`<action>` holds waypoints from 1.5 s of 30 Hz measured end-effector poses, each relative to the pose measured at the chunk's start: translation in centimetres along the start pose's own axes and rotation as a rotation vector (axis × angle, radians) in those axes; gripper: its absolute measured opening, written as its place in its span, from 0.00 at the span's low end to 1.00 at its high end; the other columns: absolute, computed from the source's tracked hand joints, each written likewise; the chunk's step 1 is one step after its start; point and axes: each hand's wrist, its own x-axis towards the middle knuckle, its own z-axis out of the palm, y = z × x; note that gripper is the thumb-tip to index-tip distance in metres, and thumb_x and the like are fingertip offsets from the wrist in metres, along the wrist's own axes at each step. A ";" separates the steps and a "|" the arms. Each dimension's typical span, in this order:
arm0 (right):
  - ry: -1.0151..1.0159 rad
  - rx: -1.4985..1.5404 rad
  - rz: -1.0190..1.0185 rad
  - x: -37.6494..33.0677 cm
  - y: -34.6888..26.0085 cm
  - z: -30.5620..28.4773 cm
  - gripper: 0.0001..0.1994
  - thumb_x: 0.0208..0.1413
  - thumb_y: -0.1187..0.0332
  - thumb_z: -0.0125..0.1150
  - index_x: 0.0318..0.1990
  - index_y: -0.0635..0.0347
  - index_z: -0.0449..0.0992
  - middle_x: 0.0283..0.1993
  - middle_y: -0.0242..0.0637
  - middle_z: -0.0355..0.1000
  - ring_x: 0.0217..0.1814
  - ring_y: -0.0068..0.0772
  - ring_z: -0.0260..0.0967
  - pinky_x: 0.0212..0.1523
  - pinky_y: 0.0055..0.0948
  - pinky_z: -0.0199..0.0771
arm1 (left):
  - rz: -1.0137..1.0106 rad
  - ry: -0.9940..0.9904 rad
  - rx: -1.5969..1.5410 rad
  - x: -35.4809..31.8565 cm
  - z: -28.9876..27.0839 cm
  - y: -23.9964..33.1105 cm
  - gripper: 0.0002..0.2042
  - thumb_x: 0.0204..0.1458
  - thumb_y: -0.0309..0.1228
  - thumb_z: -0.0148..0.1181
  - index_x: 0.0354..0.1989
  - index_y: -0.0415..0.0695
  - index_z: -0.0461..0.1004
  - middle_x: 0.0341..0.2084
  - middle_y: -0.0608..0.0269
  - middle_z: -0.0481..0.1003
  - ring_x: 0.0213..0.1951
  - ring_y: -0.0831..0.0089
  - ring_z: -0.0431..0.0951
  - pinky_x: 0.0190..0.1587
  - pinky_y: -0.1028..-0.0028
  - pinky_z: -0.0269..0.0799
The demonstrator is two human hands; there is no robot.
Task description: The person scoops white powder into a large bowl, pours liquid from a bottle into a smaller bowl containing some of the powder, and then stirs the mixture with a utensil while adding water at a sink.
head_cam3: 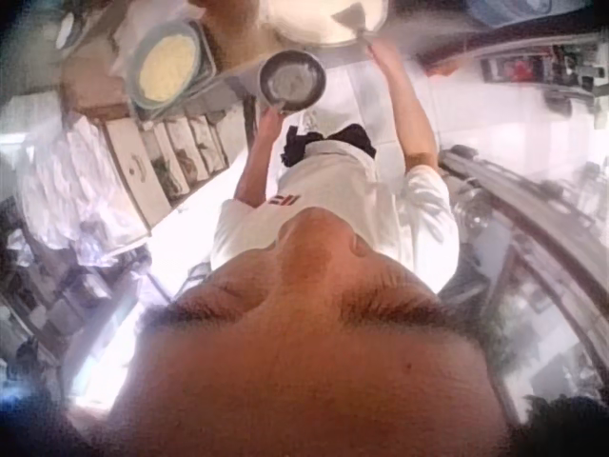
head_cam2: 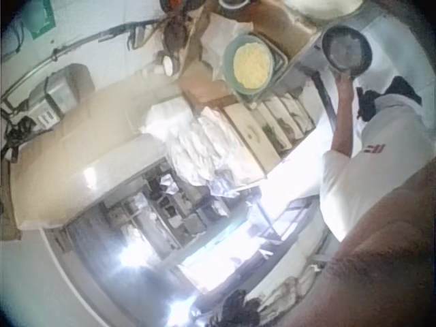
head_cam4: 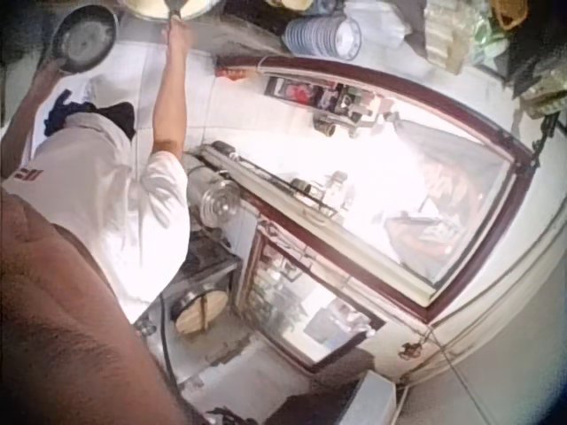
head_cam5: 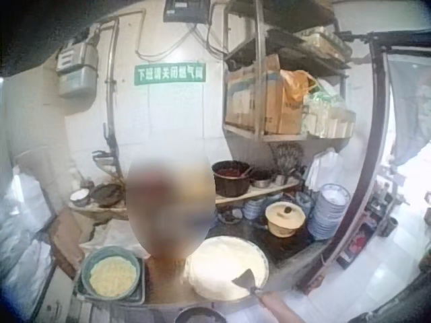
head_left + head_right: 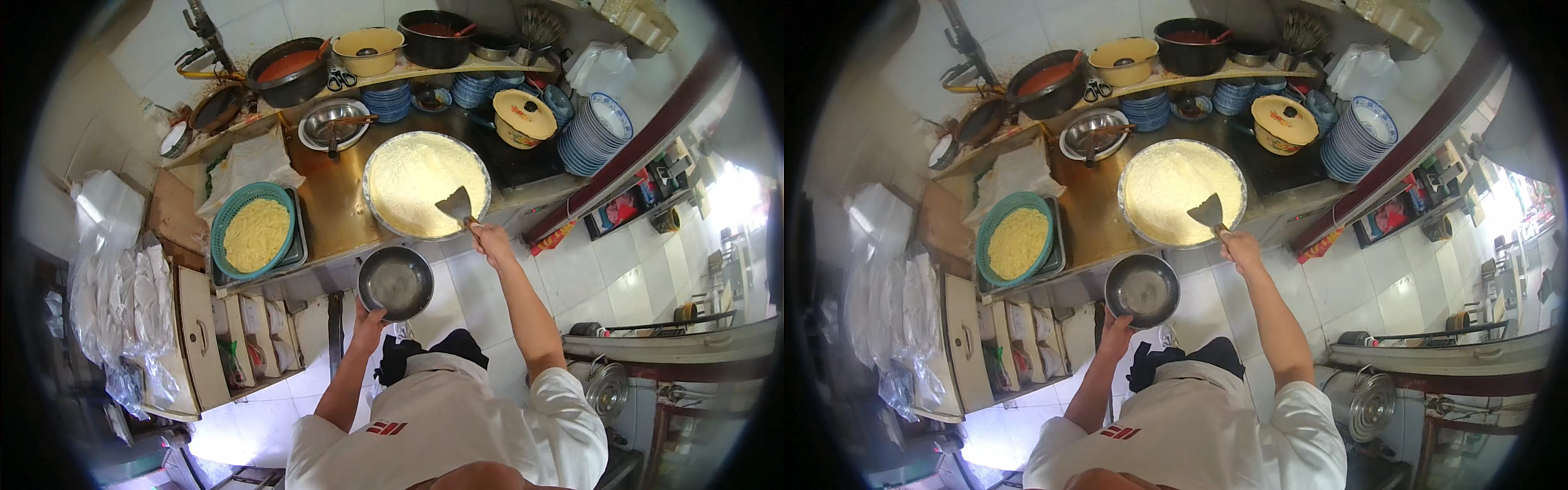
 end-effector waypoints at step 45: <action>-0.329 -0.872 -0.505 -2.3 -11.5 2.3 0.05 0.51 0.72 0.54 0.30 0.66 0.70 0.27 0.41 0.68 0.25 0.36 0.69 0.24 0.32 0.65 | 0.068 0.022 -0.025 11.4 11.7 4.5 0.28 0.51 0.26 0.50 0.59 0.53 0.46 0.53 0.54 0.60 0.50 0.57 0.70 0.41 0.54 0.75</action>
